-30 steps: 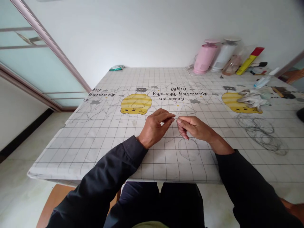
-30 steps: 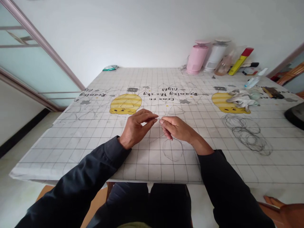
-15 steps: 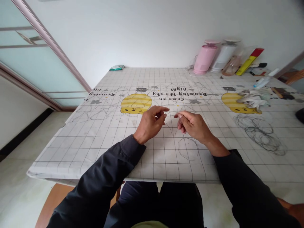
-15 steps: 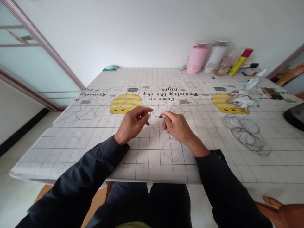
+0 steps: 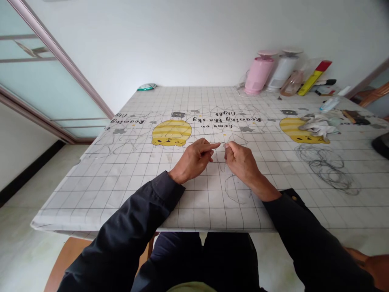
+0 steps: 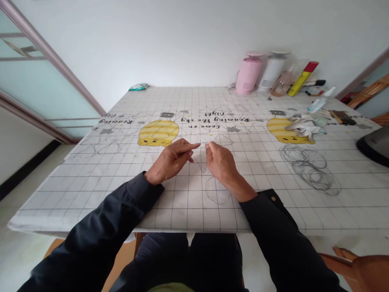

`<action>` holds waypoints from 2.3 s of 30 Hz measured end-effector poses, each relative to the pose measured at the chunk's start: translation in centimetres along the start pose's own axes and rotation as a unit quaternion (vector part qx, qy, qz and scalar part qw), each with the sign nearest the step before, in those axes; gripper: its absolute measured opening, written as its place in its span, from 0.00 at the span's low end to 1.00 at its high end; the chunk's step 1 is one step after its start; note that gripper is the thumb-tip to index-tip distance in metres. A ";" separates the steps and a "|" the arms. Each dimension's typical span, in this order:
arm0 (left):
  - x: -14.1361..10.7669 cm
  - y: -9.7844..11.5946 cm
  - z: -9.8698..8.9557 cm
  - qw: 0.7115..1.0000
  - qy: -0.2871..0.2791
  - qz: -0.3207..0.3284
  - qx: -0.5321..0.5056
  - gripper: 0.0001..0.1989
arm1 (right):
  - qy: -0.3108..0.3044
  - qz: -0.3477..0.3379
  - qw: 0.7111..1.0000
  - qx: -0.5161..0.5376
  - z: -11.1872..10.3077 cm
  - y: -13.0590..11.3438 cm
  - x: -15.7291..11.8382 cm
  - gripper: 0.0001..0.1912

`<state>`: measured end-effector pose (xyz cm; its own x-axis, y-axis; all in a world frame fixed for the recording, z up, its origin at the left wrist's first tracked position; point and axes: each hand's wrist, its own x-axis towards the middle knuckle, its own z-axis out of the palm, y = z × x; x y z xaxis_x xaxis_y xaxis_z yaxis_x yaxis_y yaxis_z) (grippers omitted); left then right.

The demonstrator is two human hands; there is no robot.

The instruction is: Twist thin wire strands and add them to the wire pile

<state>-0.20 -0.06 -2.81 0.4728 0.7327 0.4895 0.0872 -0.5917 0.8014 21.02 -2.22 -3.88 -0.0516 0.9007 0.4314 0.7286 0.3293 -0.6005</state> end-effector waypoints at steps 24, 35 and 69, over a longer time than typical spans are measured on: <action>-0.2 0.1 0.3 0.988 -0.043 0.090 0.121 0.26 | 0.028 -0.029 0.987 -0.158 1.0 0.4 -0.3 0.20; -0.4 -0.2 0.6 0.983 -0.061 0.101 0.141 0.25 | 0.012 0.019 0.988 -0.150 1.5 -0.5 -0.5 0.21; 0.2 1.7 1.5 0.967 0.041 -0.228 -0.104 0.12 | 0.103 0.037 0.981 -0.160 -0.7 0.7 0.6 0.10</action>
<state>1.36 -1.45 -1.85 0.3545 0.9310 0.0873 0.0888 -0.1265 0.9880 21.99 -1.70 -3.55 0.1247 0.8318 0.5409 0.9040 0.1294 -0.4074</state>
